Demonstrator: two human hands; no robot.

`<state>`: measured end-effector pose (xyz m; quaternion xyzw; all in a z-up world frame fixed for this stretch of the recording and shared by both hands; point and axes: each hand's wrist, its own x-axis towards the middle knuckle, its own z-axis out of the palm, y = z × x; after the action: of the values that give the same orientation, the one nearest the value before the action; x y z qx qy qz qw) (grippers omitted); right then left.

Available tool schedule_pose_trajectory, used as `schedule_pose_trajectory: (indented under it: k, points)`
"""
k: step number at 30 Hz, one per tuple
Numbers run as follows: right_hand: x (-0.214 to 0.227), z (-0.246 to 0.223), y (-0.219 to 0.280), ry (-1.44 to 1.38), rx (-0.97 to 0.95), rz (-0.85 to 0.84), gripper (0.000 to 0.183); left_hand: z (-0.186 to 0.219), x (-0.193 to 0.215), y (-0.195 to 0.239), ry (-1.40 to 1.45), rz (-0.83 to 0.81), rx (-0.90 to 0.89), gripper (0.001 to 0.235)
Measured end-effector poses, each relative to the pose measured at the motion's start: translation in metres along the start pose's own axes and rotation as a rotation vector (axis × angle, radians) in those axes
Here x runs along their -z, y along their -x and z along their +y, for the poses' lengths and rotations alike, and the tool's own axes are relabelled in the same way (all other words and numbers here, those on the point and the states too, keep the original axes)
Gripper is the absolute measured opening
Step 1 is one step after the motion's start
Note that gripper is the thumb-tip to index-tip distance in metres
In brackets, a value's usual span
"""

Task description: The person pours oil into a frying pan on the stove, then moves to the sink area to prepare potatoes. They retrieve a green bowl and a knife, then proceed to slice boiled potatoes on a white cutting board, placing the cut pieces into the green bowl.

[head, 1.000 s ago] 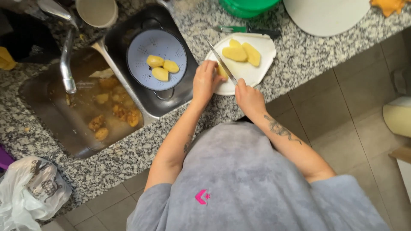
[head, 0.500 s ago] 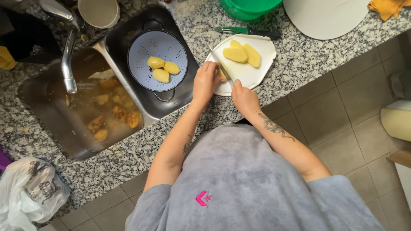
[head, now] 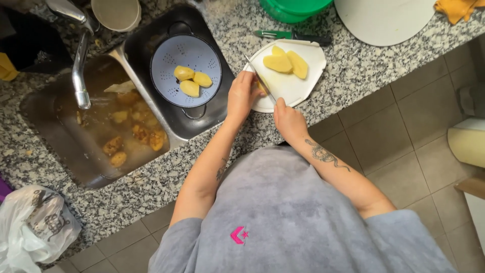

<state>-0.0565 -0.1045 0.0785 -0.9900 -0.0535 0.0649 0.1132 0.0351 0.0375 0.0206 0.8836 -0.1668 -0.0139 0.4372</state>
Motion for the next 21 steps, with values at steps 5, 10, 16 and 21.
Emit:
schedule_pose_trajectory:
  k: [5, 10, 16, 21]
  points:
    - [-0.019, 0.006, -0.005, 0.017, -0.009, -0.084, 0.015, 0.000, -0.001, 0.001, -0.023, -0.023, 0.022, 0.043]
    - [-0.016, 0.019, -0.008, -0.115, -0.057, -0.104, 0.019, 0.009, 0.005, 0.000, -0.033, -0.027, 0.024, 0.042]
    - [0.030, 0.038, 0.002, -0.131, -0.104, -0.031, 0.020, 0.010, 0.014, -0.005, -0.199, -0.107, -0.155, 0.039]
    - [0.050, 0.068, 0.017, -0.091, -0.138, -0.003, 0.027, 0.010, 0.020, -0.017, -0.545, -0.153, -0.350, 0.031]
